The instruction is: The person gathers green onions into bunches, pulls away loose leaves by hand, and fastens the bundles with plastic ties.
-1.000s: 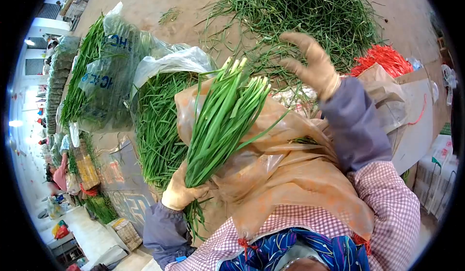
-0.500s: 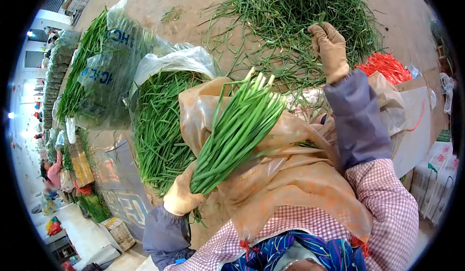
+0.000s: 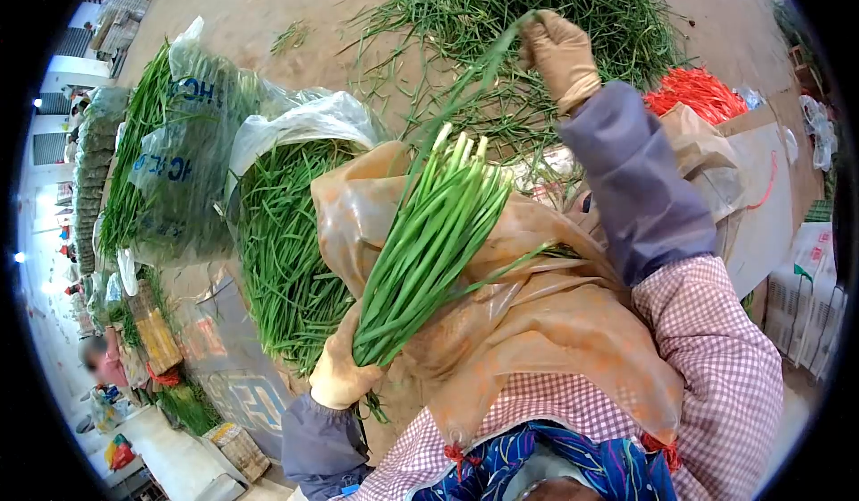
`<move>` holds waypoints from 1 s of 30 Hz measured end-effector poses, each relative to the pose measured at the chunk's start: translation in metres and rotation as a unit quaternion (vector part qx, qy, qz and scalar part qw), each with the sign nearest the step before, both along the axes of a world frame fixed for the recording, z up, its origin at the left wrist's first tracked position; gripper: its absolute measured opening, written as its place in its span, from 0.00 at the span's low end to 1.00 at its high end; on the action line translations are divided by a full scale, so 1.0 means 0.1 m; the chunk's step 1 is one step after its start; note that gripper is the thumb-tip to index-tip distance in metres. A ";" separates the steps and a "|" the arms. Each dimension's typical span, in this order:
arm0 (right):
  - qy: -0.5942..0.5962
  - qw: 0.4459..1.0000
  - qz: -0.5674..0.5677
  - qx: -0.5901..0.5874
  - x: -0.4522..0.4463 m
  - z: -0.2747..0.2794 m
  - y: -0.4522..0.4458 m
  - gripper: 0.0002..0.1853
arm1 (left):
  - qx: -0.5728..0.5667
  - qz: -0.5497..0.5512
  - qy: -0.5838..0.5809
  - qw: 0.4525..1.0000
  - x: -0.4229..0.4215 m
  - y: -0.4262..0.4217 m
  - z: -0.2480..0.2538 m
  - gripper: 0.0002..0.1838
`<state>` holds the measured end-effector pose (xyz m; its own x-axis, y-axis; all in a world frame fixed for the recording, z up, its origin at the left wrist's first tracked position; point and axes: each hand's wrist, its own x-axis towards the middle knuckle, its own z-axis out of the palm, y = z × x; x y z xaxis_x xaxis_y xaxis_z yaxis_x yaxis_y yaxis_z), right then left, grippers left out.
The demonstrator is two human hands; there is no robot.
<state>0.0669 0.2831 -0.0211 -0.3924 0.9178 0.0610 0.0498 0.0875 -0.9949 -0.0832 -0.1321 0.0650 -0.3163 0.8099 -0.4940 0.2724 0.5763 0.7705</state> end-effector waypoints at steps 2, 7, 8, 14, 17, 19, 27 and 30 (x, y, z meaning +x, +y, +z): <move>-0.451 0.873 0.038 0.180 0.24 0.10 0.22 0.18 | 0.010 -0.013 0.020 1.000 0.01 0.01 -0.01 0.41; -0.098 0.916 0.187 0.340 0.35 0.44 -0.51 0.17 | 0.003 -0.008 0.041 0.999 0.08 0.06 -0.02 0.42; -0.042 0.889 0.277 0.362 0.31 0.53 -0.68 0.17 | -0.002 -0.013 0.051 0.999 0.08 0.07 0.00 0.42; 0.048 0.912 0.193 0.358 0.03 0.02 -0.99 0.11 | -0.013 -0.023 0.097 0.995 0.16 0.11 0.06 0.41; 0.043 0.973 0.034 0.223 0.16 -0.10 -0.44 0.06 | 0.003 -0.026 0.120 0.992 0.21 0.12 0.08 0.40; -0.089 0.980 -0.007 0.177 0.34 0.22 -0.33 0.09 | 0.017 -0.033 0.124 0.992 0.19 0.11 0.06 0.40; -0.077 0.919 0.215 0.321 0.02 0.33 -1.00 0.11 | 0.026 -0.030 0.124 0.992 0.23 0.15 0.02 0.41; -0.108 0.869 0.153 0.457 -0.04 0.26 -1.01 0.08 | 0.019 -0.027 0.131 0.991 0.24 0.09 0.02 0.43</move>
<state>0.0629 0.1825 0.0051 -0.7027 0.3745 0.6050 0.0610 0.8789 -0.4731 -0.0594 -0.1232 0.0669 -0.3853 0.8455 -0.3696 0.4950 0.5274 0.6905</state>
